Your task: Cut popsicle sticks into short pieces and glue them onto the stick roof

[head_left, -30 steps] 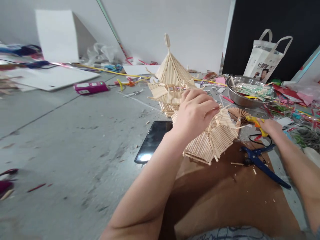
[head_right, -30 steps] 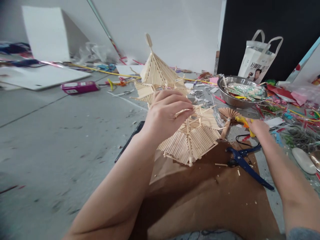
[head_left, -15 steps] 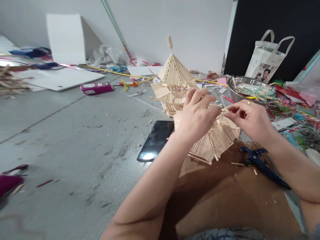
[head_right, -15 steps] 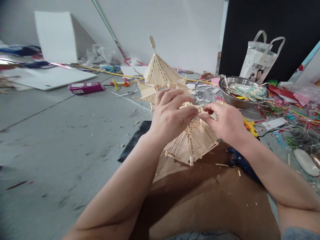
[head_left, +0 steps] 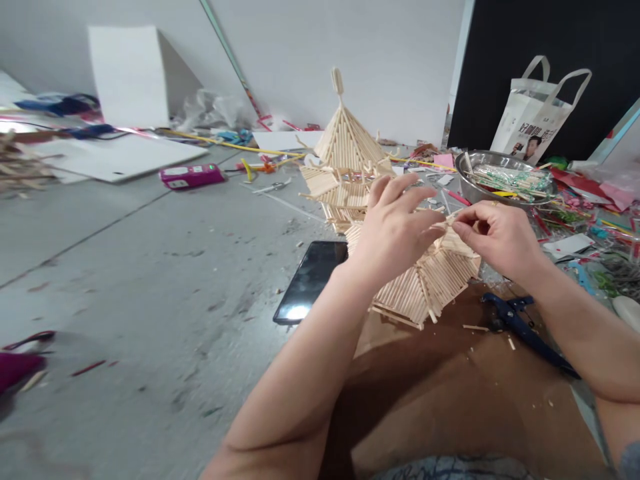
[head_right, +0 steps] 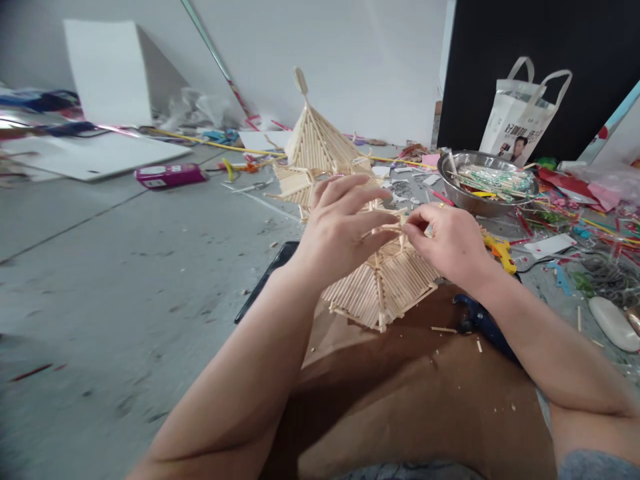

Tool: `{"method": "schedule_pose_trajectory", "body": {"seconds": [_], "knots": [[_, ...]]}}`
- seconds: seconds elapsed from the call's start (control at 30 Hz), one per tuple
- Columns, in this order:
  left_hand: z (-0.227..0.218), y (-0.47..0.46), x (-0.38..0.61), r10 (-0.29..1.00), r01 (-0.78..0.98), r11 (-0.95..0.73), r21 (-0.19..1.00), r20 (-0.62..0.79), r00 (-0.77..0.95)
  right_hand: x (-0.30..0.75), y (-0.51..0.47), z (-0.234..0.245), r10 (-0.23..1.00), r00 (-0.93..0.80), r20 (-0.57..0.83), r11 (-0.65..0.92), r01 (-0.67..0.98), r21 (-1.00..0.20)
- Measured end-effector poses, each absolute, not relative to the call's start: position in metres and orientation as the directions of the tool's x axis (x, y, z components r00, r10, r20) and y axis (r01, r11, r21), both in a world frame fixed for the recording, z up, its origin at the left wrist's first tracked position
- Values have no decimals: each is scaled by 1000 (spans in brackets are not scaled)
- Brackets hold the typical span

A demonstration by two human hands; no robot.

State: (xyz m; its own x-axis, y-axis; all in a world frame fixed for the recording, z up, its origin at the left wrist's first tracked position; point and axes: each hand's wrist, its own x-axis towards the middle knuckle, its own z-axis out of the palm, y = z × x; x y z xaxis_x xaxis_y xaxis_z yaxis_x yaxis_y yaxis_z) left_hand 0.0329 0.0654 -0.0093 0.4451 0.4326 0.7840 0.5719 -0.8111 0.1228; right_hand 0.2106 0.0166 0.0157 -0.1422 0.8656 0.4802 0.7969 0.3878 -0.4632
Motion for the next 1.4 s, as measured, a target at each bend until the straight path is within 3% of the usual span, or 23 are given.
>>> {"method": "schedule_pose_trajectory", "body": {"seconds": [0.17,0.37,0.77,1.4], "knots": [[3,68,12,499,556,-784,277,813,298,224,23,1,890,-2,456,348,649,-676],[0,71,13,522,586,-749,309,820,236,226,31,-23,909,128,396,307,435,-847],[-1,70,15,545,624,-723,298,801,249,216,36,-34,910,119,397,337,346,-876],[0,68,16,578,651,-703,287,764,287,219,39,-32,910,62,409,347,425,-836]]}}
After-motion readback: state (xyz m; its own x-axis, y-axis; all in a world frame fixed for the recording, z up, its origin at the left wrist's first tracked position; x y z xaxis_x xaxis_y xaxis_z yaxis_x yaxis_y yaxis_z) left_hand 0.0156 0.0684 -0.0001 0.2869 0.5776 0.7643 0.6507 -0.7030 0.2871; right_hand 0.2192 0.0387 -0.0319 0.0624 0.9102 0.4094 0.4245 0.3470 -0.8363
